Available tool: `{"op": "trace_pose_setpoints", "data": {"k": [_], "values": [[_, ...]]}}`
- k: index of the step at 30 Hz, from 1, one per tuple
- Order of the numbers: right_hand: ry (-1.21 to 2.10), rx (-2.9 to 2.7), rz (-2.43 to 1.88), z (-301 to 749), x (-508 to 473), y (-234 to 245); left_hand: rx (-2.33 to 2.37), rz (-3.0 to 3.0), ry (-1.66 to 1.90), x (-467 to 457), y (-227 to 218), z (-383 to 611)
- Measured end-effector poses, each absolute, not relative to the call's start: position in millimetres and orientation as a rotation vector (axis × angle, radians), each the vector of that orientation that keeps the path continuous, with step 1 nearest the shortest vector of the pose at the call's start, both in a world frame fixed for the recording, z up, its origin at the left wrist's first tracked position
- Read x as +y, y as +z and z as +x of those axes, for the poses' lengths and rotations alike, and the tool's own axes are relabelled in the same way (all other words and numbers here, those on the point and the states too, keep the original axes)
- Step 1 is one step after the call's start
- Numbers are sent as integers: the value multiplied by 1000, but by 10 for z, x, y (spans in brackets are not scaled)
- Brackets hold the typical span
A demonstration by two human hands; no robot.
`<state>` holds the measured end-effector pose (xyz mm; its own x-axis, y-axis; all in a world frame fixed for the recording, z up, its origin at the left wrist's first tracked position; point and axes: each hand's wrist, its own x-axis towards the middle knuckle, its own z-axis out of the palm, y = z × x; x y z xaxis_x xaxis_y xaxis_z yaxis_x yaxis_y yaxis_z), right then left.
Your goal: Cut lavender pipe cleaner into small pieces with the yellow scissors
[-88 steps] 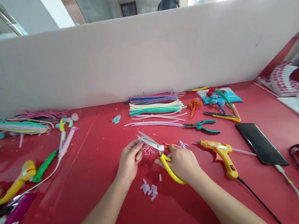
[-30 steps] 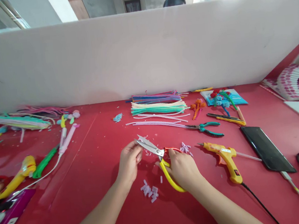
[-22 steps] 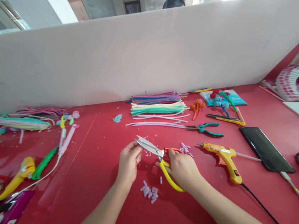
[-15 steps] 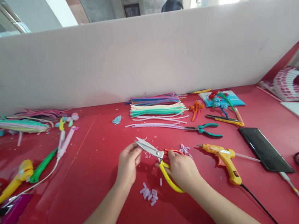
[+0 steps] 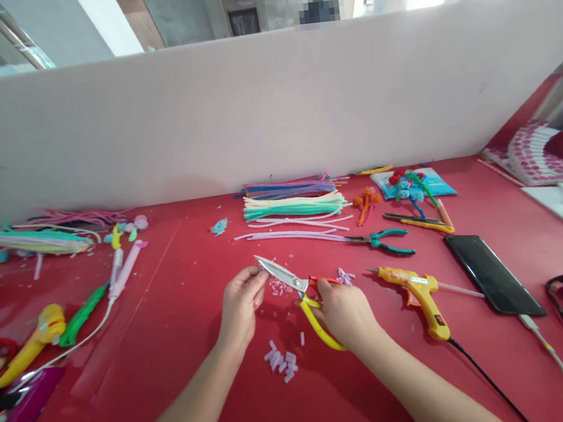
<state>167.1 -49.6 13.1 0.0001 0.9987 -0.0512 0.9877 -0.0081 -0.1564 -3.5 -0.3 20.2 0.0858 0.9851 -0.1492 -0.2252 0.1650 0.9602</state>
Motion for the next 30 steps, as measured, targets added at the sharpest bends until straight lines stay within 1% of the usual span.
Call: {"op": "trace_pose_setpoints", "data": {"k": [5, 7, 13, 19, 22, 26, 30], "values": [[240, -2037, -2159, 1689, -488, 163, 1033, 962, 1128, -3, 177, -14], [310, -1988, -2123, 1686, -483, 164, 1017, 996, 1082, -16, 163, 9], [742, -1762, -1883, 1668, -456, 146, 924, 1074, 856, -69, 156, 74], [1048, -1506, -1533, 1659, -459, 228, 857, 1184, 644, -100, 199, 92], [1170, -1467, -1466, 1669, -467, 248, 838, 1228, 579, -124, 210, 100], [1273, -1420, -1466, 1682, -473, 251, 830, 1285, 524, -139, 218, 106], [1218, -1452, -1518, 1676, -476, 272, 878, 1329, 523, -136, 223, 106]]}}
